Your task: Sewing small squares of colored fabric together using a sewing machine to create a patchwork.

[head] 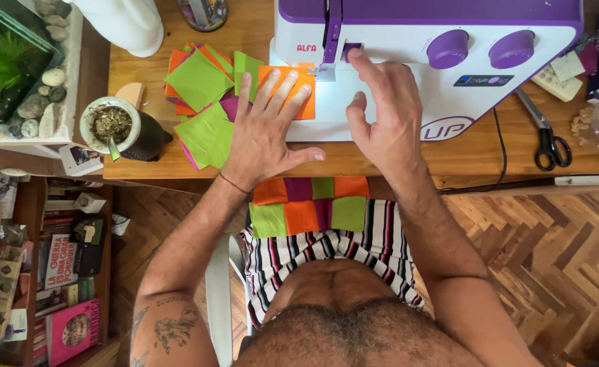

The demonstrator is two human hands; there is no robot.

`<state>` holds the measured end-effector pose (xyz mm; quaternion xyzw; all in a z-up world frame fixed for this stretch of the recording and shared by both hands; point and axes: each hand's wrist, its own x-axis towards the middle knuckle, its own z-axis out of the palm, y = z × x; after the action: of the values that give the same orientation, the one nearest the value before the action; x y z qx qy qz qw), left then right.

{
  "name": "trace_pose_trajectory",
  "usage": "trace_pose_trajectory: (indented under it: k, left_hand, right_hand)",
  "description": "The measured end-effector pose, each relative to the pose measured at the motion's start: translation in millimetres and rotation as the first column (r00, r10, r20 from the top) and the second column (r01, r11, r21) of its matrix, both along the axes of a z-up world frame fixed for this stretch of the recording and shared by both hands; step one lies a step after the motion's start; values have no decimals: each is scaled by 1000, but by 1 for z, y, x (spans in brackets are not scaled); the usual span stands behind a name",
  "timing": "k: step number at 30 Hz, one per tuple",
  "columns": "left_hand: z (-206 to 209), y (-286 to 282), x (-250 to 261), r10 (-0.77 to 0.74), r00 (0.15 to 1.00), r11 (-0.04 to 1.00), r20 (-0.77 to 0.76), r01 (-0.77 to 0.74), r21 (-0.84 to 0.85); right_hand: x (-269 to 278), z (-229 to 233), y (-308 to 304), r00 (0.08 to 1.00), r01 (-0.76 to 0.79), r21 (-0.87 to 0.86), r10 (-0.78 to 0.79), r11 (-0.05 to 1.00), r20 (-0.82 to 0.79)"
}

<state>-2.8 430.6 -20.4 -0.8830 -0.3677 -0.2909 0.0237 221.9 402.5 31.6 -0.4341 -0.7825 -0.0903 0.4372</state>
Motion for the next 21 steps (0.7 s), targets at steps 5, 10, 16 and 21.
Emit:
trace_pose_trajectory:
  k: [5, 10, 16, 21]
  left_hand:
    - [1, -1, 0, 5, 1000, 1000, -5, -5, 12]
    - [2, 1, -1, -2, 1000, 1000, -17, 2, -2]
    - [-1, 5, -2, -31, 999, 999, -24, 30, -20]
    - [-5, 9, -3, -32, 998, 999, -60, 30, -28]
  right_hand:
    - [-1, -2, 1, 999, -24, 19, 25, 1000, -37]
    - [-5, -17, 1, 991, -55, 104, 68, 993, -119]
    - [-15, -39, 0, 991, -93, -97, 102, 991, 92]
    - [-24, -47, -4, 980, -131, -93, 143, 987, 137]
